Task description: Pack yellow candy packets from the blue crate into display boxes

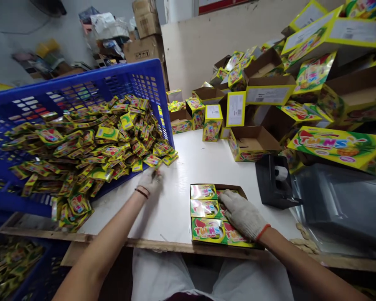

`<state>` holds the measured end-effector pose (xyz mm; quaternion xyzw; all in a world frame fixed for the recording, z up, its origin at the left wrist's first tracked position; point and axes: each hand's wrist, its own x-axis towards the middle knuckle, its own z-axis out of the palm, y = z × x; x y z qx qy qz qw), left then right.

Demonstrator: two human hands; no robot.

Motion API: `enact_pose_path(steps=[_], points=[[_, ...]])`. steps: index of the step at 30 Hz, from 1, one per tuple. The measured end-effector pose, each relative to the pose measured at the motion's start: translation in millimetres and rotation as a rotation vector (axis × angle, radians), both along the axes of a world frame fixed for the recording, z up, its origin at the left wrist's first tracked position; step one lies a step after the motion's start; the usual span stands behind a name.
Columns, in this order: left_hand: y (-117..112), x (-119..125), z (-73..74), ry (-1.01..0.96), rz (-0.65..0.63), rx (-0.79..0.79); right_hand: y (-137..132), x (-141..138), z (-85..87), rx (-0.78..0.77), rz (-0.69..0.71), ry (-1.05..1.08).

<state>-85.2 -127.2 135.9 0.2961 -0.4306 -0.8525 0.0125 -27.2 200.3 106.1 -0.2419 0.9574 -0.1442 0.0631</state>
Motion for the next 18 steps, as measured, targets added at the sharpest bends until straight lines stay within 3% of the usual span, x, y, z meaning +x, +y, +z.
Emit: enact_pose_path(steps=[3, 5, 7, 9, 11, 14, 16, 18], points=[[53, 29, -2.1, 0.038, -0.149, -0.059, -2, -9, 7.0, -0.364, -0.104, 0.013], [88, 47, -2.9, 0.092, -0.279, -0.089, -9, -14, 20.8, -0.583, -0.174, -0.024], [116, 61, -2.0, 0.175, -0.458, -0.203, -15, -21, 39.6, -0.707, -0.201, -0.091], [135, 68, -1.1, 0.282, -0.597, -0.458, -14, -32, 57.9, -0.725, -0.176, -0.111], [144, 70, -2.7, 0.399, -0.602, -0.822, -6, -44, 70.8, -0.604, -0.119, -0.101], [148, 71, -12.4, 0.523, -0.480, -1.383, 12, -58, 75.2, -0.217, -0.074, -0.155], [147, 71, -22.3, 0.517, -0.469, -1.639, 17, -64, 69.7, 0.042, -0.074, -0.208], [145, 70, -31.6, 0.501, -0.507, -1.757, 15, -68, 61.6, 0.170, -0.056, -0.233]])
